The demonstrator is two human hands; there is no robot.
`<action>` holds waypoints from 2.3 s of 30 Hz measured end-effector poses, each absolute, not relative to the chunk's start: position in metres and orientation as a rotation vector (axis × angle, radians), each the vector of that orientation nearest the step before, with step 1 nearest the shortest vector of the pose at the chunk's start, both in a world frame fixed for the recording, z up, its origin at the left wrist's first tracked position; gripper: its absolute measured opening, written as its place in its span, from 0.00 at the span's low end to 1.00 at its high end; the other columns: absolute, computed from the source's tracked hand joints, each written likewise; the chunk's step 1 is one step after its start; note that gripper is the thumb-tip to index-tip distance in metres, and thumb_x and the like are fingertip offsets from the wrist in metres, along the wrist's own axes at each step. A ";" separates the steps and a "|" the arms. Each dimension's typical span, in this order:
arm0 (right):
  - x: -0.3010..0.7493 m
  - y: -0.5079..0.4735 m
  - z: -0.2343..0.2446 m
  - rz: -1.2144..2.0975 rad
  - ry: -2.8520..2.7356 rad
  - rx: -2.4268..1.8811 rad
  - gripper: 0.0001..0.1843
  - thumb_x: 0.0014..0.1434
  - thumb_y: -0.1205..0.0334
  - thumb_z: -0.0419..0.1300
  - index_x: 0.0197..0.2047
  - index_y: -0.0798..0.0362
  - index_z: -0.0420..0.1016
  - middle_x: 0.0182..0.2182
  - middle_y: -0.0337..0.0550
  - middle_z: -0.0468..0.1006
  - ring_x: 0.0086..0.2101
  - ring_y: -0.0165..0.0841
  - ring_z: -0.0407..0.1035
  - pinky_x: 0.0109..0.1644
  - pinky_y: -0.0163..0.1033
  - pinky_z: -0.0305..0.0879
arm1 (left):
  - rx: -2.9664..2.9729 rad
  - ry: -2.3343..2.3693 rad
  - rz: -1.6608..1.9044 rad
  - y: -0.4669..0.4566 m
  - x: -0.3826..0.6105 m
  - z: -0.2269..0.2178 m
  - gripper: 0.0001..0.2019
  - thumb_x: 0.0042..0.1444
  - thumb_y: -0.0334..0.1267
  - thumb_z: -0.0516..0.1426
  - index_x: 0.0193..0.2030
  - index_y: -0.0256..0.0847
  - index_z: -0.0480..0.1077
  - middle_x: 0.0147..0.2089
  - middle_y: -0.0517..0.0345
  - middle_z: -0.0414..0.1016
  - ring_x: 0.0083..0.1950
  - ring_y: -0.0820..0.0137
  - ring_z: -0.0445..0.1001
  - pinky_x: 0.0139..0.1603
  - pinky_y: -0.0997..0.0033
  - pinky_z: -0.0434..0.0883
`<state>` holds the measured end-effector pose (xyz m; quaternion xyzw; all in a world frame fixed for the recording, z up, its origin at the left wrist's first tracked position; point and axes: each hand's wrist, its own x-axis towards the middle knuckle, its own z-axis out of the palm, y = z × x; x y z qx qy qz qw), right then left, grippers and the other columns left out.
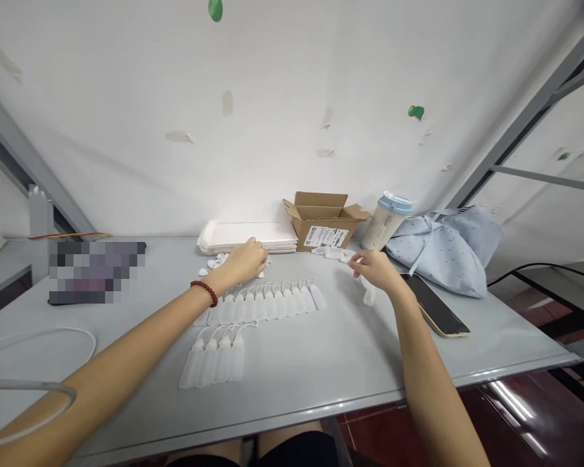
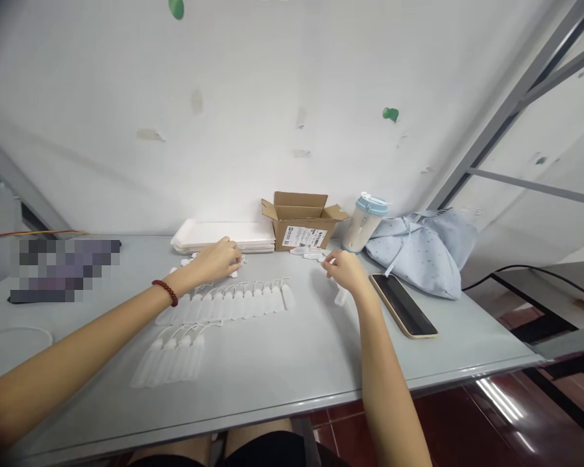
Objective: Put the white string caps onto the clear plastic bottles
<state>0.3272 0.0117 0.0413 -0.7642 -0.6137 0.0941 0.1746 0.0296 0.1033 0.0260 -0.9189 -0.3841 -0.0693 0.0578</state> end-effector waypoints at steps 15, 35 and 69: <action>0.304 0.008 0.040 0.181 -1.755 -2.169 0.09 0.57 0.65 0.53 0.34 0.57 0.75 0.24 0.44 0.79 0.26 0.32 0.69 0.30 0.33 0.57 | -2.710 -1.628 -1.112 0.109 0.010 0.061 0.10 0.52 0.38 0.51 0.31 0.40 0.73 0.35 0.55 0.78 0.37 0.65 0.72 0.37 0.70 0.66; 0.300 -0.022 0.054 0.185 -1.493 -2.836 0.06 0.50 0.62 0.59 0.27 0.55 0.74 0.22 0.51 0.76 0.30 0.42 0.73 0.31 0.40 0.61 | -2.713 -1.404 -1.206 0.028 -0.034 0.028 0.09 0.56 0.41 0.51 0.30 0.44 0.70 0.33 0.58 0.76 0.41 0.63 0.72 0.37 0.68 0.67; 0.178 -0.037 -0.005 0.420 -2.001 -1.047 0.18 0.65 0.59 0.52 0.57 0.52 0.61 0.26 0.38 0.72 0.21 0.26 0.63 0.26 0.31 0.63 | -2.853 -0.898 -1.586 -0.009 -0.008 0.033 0.06 0.57 0.26 0.55 0.36 0.40 0.69 0.35 0.58 0.77 0.38 0.70 0.75 0.39 0.72 0.73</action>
